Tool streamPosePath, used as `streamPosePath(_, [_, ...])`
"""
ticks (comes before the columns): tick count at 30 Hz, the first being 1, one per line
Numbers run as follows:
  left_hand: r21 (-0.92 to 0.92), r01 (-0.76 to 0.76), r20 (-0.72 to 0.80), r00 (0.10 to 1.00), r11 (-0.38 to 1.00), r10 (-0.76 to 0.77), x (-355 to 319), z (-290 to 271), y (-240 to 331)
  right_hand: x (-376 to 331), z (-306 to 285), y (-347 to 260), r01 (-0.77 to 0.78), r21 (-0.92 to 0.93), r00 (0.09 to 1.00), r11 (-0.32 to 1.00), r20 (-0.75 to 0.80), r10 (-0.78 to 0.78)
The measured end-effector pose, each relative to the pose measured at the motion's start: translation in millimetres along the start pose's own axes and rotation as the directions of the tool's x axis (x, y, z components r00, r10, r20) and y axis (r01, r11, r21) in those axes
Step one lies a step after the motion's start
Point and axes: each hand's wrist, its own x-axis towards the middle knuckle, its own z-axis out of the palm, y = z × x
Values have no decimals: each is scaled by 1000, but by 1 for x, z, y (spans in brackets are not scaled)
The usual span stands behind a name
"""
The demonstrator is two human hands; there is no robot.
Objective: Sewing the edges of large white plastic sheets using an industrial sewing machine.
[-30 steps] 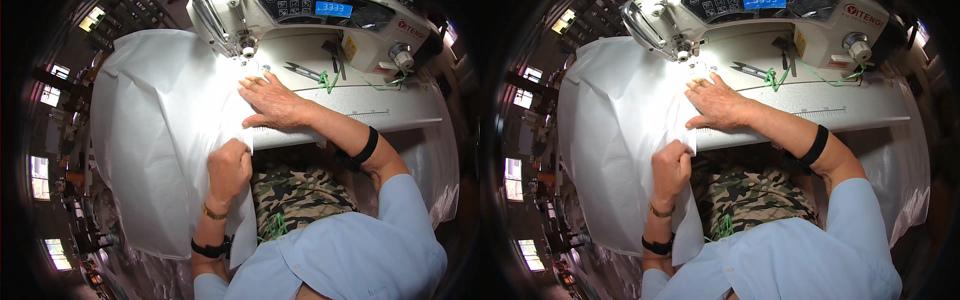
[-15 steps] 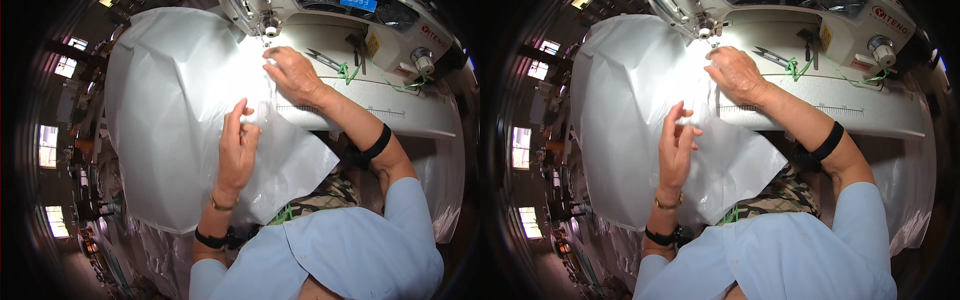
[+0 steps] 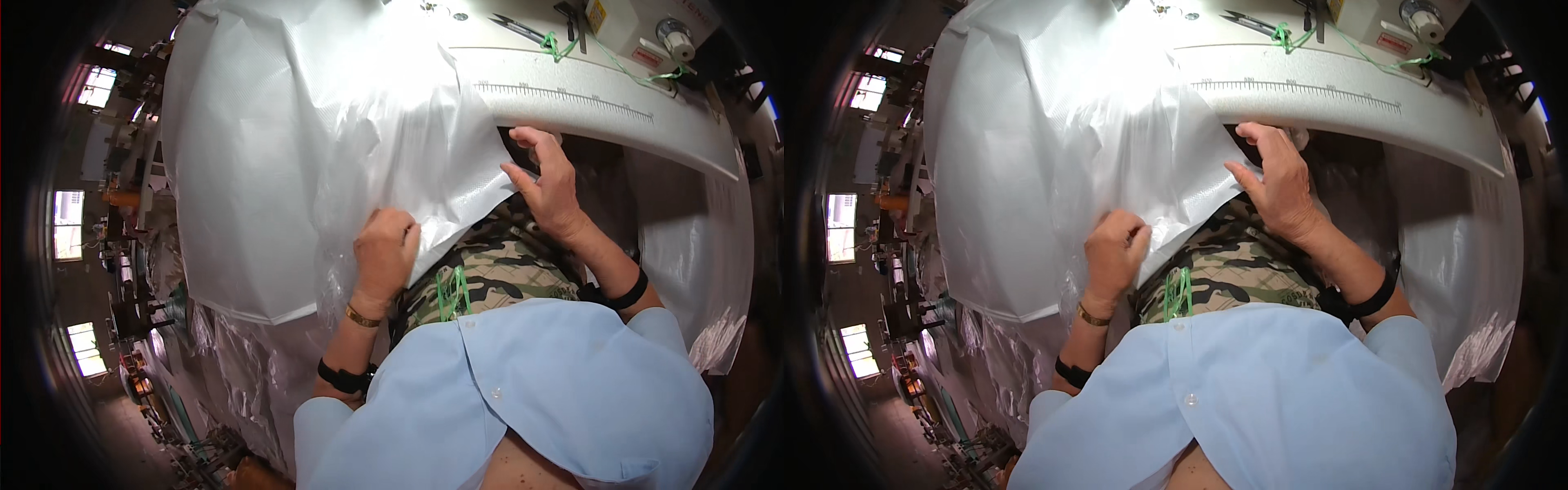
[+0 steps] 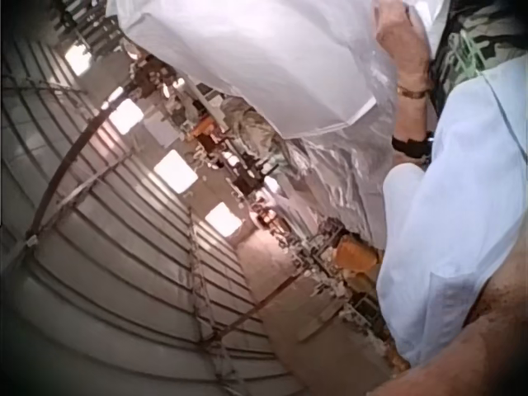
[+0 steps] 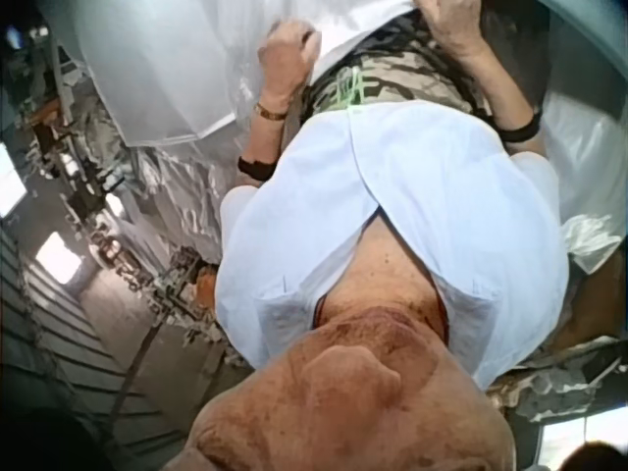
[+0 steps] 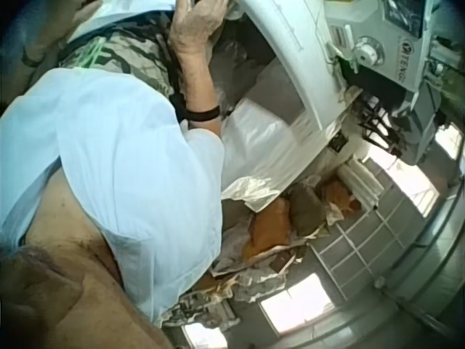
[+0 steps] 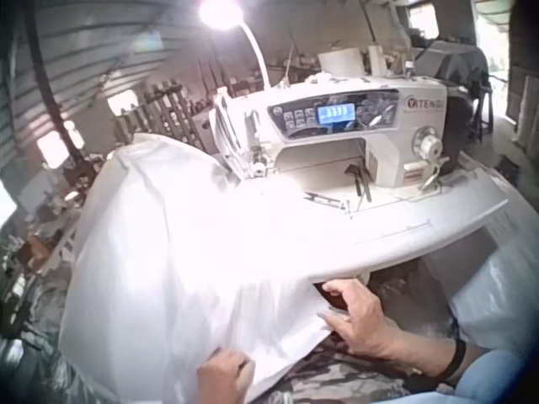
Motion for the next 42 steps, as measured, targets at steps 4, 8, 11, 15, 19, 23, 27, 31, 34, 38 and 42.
streamPosePath(4, [-524,88,57,996,847,-68,4,-18,-9,-2,-1,8,-394,76,910,916,176,377])
streamPosePath(8, [-811,217,153,975,544,-160,3,-47,12,0,-11,-12,164,-310,986,937,45,-157])
streamPosePath(11, [-905,212,165,974,369,-154,-3,-62,20,5,-20,-38,341,-280,939,897,50,-341])
streamPosePath(15, [-903,170,120,982,394,-149,1,-61,40,-10,-13,-50,-51,383,817,922,547,-181])
streamPosePath(19, [-869,226,174,972,440,-157,-4,-51,56,-23,-5,-82,-453,667,755,591,640,-144])
streamPosePath(23, [-844,310,265,951,438,-162,-3,-49,64,-28,-3,-83,-809,551,546,204,834,-85])
streamPosePath(27, [-892,174,141,984,417,-110,-17,-45,51,-30,-23,-92,-763,581,557,284,813,-169])
streamPosePath(31, [-739,50,141,987,672,82,-22,-52,60,-42,-24,-92,-742,631,601,225,776,-191])
streamPosePath(34, [-489,62,275,958,870,86,-33,-71,69,-44,-25,-85,-741,635,583,216,770,-260])
streamPosePath(38, [-253,-41,266,958,967,110,-39,-65,57,-50,-20,-79,-774,617,571,140,776,-268])
streamPosePath(42, [-57,-158,79,984,986,162,-46,-66,48,-52,-18,-73,-787,597,554,159,796,-246])
